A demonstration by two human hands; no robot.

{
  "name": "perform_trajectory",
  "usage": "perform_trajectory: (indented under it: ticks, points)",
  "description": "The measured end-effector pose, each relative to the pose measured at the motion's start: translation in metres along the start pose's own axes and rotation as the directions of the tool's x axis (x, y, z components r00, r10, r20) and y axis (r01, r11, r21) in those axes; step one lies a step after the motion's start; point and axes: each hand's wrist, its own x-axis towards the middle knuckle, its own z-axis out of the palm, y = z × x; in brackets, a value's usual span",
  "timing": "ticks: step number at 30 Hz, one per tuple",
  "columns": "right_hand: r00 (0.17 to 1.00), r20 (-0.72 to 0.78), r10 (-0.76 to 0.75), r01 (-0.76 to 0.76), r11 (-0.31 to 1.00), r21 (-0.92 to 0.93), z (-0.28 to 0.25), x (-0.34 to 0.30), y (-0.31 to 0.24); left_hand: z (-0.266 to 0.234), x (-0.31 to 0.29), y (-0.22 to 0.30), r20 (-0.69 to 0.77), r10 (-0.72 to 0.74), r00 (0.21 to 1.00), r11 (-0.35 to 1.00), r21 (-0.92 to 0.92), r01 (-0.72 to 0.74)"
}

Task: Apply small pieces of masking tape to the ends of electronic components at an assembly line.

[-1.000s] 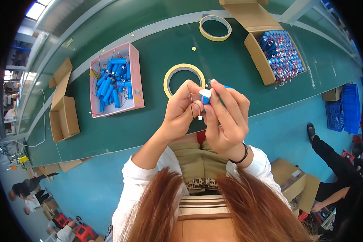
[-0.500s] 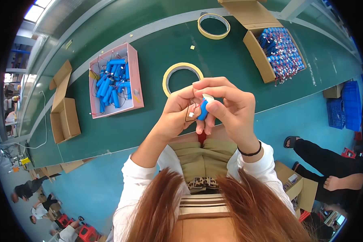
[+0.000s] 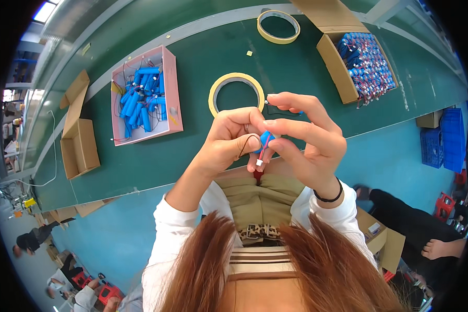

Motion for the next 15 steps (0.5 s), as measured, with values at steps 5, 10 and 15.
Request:
perform_trajectory:
  ticks: [5,10,15]
  points:
    - [0.993,0.115,-0.004,0.004,1.0,-0.003,-0.006,0.006,0.0,0.0,-0.002,0.001,-0.025,-0.047,0.999,0.998,0.032,0.047]
    - [0.962,0.269,0.048,-0.139,0.933,0.331,-0.004,0.001,0.013,-0.003,-0.003,0.001,-0.009,-0.022,1.0,0.993,0.114,0.023]
    - [0.969,0.249,0.007,-0.101,0.924,0.368,0.001,-0.003,0.017,-0.004,-0.002,-0.002,0.003,-0.021,1.0,0.998,0.062,0.02]
